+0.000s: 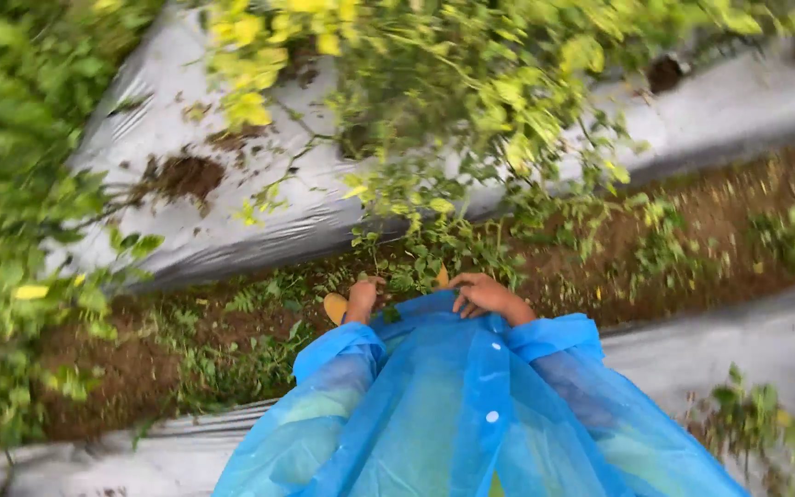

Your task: The person picks green chili peppers from plants in a greenhouse. They use both hands to locate and pluck the peppers from the branches, moving along the row of plants.

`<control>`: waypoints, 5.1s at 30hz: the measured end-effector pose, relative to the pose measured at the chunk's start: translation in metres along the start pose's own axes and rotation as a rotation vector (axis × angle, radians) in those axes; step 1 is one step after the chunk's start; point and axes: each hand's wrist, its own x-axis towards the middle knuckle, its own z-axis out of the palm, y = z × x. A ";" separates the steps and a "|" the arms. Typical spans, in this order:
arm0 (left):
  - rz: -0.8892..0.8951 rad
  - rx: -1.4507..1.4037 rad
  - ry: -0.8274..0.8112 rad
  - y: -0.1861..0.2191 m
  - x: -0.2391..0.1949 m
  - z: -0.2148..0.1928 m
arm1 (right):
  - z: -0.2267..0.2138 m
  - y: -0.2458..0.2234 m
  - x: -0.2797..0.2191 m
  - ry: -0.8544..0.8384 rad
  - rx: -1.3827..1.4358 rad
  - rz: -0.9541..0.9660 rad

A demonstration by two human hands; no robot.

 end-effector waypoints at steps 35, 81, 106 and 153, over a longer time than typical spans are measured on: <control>0.386 0.006 0.109 0.112 -0.228 -0.012 | -0.006 -0.221 0.168 0.753 0.054 -0.574; 0.674 -0.312 0.279 0.122 -0.255 -0.218 | 0.191 -0.266 0.032 0.877 -0.061 -0.979; 0.992 -0.209 1.076 0.205 -0.330 -0.368 | 0.396 -0.469 0.099 0.227 -0.848 -1.342; 0.827 0.345 0.148 0.136 -0.251 -0.485 | 0.495 -0.423 0.015 0.474 -0.598 -0.802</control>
